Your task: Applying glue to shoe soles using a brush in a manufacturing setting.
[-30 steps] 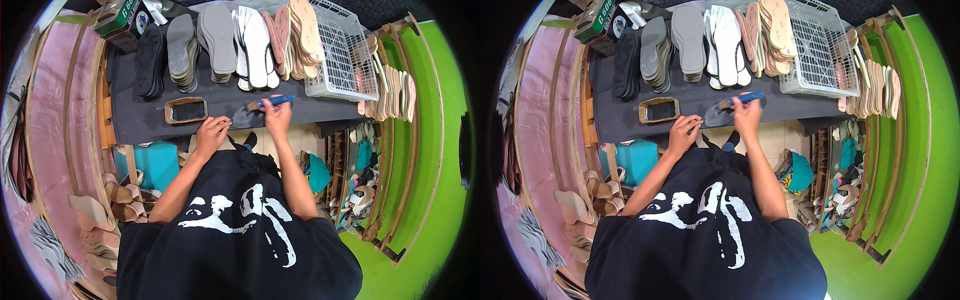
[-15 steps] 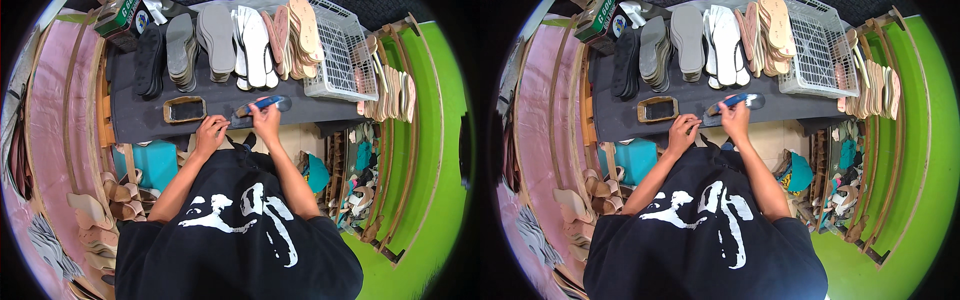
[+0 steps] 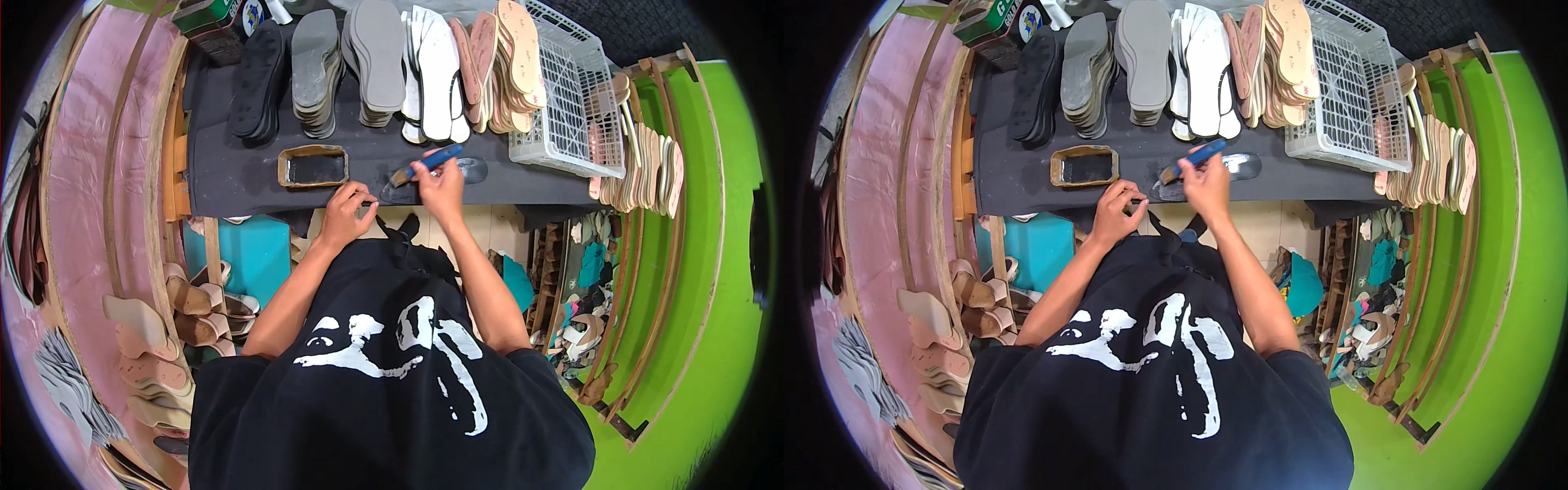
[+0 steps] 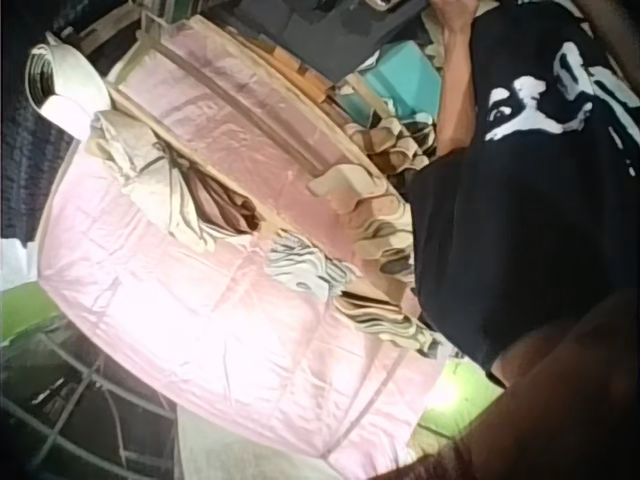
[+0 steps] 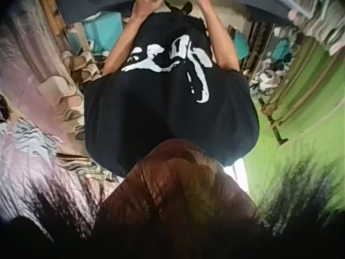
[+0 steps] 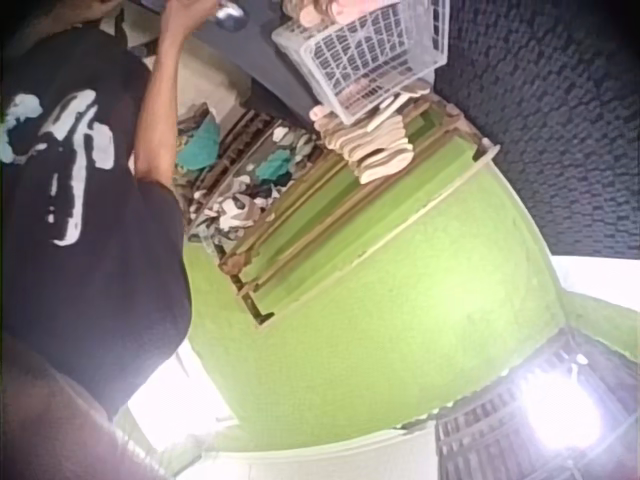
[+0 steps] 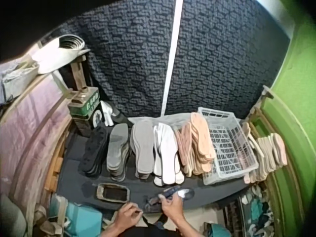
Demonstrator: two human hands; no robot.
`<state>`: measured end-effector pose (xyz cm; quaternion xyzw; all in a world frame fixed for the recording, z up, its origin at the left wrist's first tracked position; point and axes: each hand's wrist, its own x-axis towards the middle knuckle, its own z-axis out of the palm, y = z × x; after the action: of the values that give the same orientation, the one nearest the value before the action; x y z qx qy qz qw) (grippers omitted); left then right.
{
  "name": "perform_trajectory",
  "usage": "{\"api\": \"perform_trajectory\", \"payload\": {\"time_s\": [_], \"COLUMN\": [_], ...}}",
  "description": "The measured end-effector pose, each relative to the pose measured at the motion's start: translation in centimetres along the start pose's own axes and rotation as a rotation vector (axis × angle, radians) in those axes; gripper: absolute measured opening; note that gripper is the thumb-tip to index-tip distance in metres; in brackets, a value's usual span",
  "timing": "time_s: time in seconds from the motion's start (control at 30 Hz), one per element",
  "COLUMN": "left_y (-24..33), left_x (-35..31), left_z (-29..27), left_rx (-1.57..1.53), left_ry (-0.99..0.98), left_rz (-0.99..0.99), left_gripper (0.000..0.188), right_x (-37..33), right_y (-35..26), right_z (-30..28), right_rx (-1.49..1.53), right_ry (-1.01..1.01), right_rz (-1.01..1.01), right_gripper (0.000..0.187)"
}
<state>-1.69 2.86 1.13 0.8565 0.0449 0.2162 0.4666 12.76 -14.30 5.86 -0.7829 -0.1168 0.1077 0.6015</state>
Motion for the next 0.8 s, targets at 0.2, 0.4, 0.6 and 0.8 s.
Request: {"api": "perform_trajectory", "payload": {"time_s": [0.2,0.4,0.6,0.8], "left_y": [-0.2,-0.3,-0.5,-0.4], "left_x": [0.2,0.1,0.3,0.4], "left_z": [-0.4,-0.7,-0.7,-0.8], "left_rx": [-0.062,-0.061,-0.066,-0.070], "left_ry": [0.011,0.002,0.029,0.010], "left_rz": [0.000,0.049,0.068,0.020], "left_gripper": [0.031,0.040,0.035,0.031], "right_x": [-1.7,-0.1,-0.8,-1.5], "right_y": [0.9,1.3,0.3,0.0], "right_z": [0.4,0.2,0.2,0.5], "right_rx": [-0.035,0.027,-0.019,-0.042], "right_ry": [-0.153,0.017,-0.156,-0.256], "right_rz": [-0.036,-0.063,-0.015,-0.002], "right_gripper": [0.026,0.029,0.027,0.028]}}
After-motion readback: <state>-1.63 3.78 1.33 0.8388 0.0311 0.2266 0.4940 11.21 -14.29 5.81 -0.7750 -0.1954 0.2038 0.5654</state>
